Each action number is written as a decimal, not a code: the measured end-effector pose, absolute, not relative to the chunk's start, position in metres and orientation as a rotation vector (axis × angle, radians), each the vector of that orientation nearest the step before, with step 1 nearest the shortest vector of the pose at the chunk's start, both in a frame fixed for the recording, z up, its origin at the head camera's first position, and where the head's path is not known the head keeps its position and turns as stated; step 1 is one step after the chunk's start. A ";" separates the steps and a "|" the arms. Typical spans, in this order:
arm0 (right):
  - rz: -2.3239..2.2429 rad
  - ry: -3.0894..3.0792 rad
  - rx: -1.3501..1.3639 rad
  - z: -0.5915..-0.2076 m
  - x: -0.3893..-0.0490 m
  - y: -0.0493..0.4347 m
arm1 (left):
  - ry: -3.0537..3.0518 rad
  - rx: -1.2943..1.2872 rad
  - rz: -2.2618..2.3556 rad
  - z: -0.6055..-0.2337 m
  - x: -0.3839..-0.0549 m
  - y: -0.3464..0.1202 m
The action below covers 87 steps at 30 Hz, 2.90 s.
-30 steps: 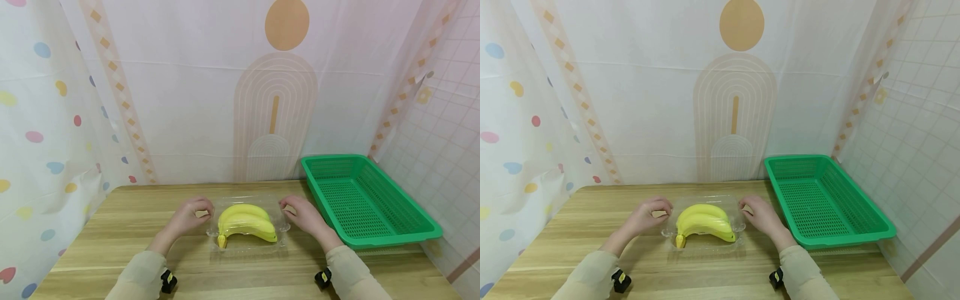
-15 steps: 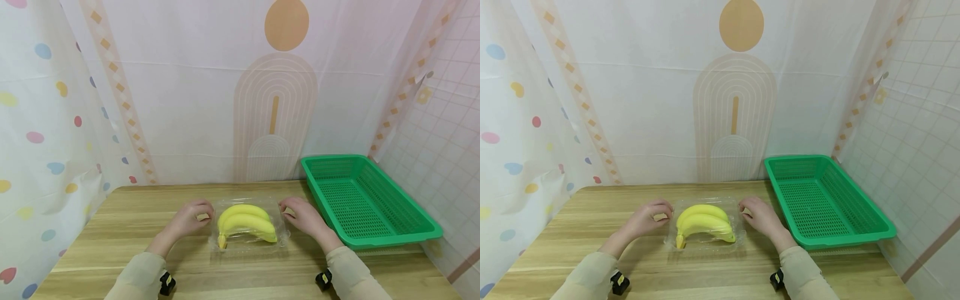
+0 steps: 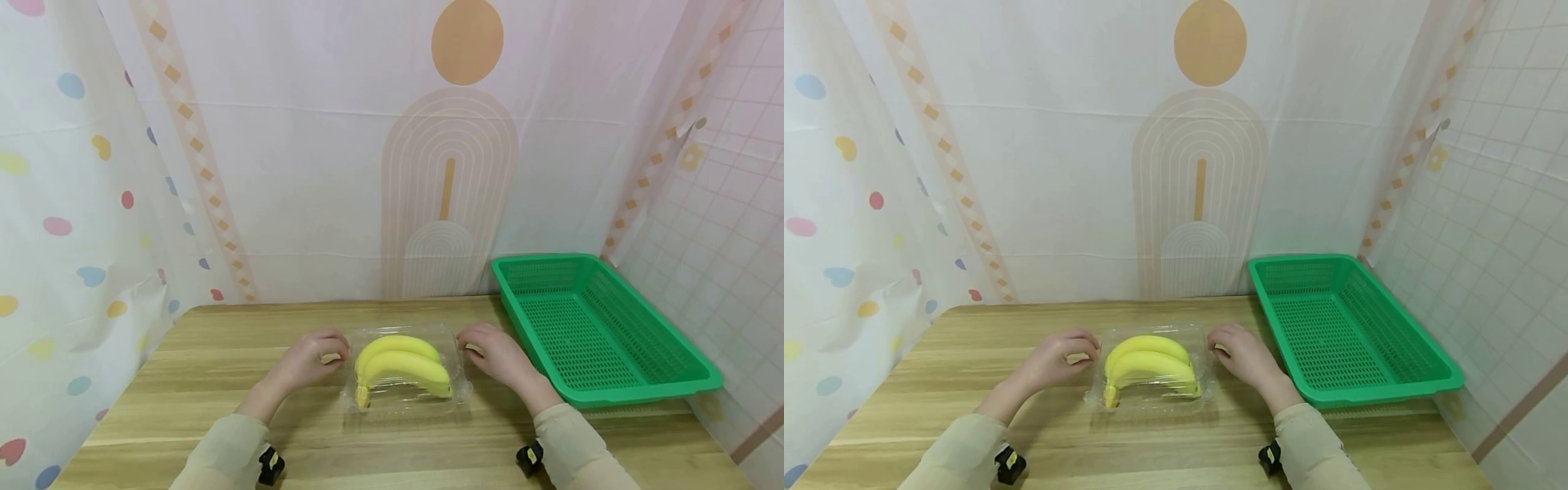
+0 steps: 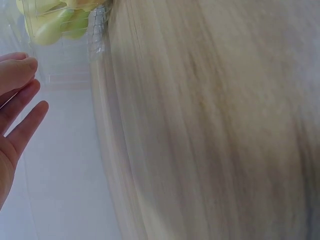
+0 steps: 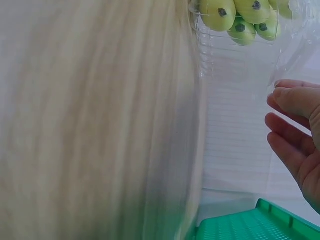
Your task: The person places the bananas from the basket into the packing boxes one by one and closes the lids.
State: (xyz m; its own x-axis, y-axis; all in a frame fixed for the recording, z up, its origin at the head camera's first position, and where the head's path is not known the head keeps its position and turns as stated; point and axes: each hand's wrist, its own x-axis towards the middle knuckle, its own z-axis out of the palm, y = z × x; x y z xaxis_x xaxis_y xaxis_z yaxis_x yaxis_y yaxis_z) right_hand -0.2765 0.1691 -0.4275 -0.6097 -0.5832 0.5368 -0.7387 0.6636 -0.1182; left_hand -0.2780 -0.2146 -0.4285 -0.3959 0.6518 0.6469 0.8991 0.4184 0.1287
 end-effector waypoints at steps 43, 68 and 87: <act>0.774 -2.589 0.791 -0.415 -0.242 0.169 | -2.460 -0.995 -0.665 -0.415 -0.237 -0.210; 1.286 -2.654 0.576 -0.419 -0.223 0.170 | -2.618 -0.284 -1.654 -0.412 -0.196 -0.197; 2.068 -2.615 0.441 -0.420 -0.214 0.172 | -2.416 -0.061 -2.356 -0.420 -0.184 -0.187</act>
State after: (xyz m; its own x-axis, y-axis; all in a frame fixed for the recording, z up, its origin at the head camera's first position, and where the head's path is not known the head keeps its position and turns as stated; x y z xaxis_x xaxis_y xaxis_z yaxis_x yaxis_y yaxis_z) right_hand -0.2143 0.1716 -0.4200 -0.9416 -0.3365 -0.0118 -0.0660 0.2190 -0.9735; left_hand -0.1839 -0.1871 -0.4196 -0.9722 0.1871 -0.1408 -0.1361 0.0378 0.9900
